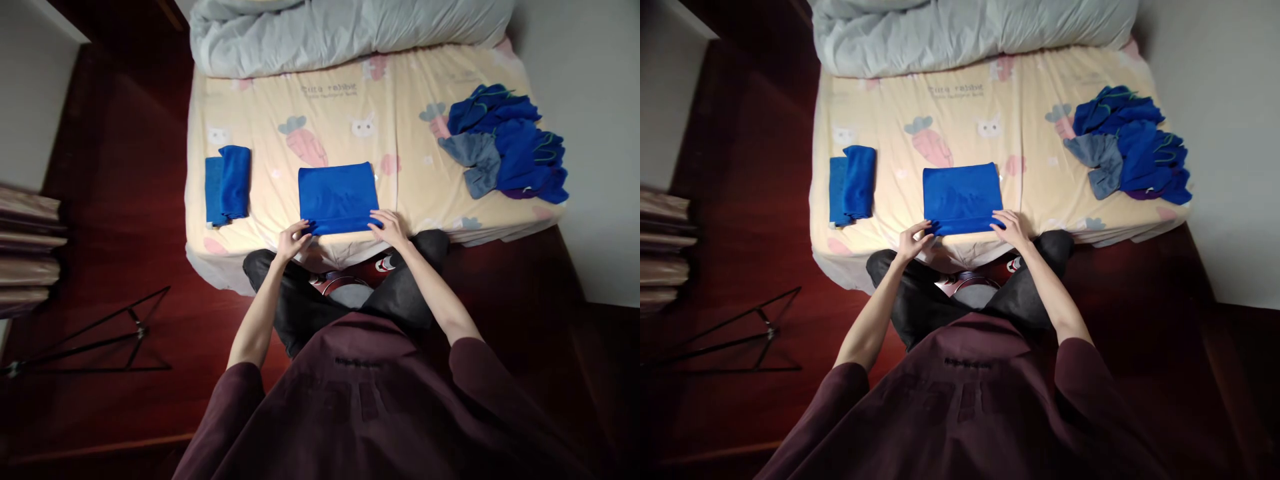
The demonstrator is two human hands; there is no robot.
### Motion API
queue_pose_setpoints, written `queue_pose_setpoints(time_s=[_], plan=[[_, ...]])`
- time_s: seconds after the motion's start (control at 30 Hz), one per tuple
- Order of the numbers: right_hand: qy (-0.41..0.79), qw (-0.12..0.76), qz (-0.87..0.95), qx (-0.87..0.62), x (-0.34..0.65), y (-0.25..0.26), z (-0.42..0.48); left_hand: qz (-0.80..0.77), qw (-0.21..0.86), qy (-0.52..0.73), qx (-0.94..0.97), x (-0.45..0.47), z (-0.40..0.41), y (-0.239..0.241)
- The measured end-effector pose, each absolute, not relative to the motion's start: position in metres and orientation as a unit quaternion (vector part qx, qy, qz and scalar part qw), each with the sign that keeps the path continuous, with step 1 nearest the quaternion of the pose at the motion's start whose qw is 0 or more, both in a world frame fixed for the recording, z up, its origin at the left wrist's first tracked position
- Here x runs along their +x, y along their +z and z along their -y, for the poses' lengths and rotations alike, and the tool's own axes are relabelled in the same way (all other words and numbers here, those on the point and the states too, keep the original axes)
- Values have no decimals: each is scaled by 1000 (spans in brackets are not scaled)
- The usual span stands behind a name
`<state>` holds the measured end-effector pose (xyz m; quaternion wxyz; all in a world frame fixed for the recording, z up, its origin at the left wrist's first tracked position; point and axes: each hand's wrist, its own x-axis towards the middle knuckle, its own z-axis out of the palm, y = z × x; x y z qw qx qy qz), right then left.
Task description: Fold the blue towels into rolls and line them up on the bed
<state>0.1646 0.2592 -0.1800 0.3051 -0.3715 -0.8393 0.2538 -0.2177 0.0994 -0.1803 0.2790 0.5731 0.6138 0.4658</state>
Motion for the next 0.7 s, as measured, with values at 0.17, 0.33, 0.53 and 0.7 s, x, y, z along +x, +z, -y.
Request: queue_pose_setpoints(time_s=[0.17,0.33,0.53,0.7], plan=[[264,197,877,-350,162,-181,-261,-617,270,391,627,-217,-113,-195],[319,271,816,-399,158,-193,-261,-642,269,423,580,-217,-115,-211],[464,332,698,-432,155,-202,-275,-651,304,464,518,-219,-125,-215],[518,334,659,-431,159,-207,-286,-632,334,529,457,-220,-130,-222]])
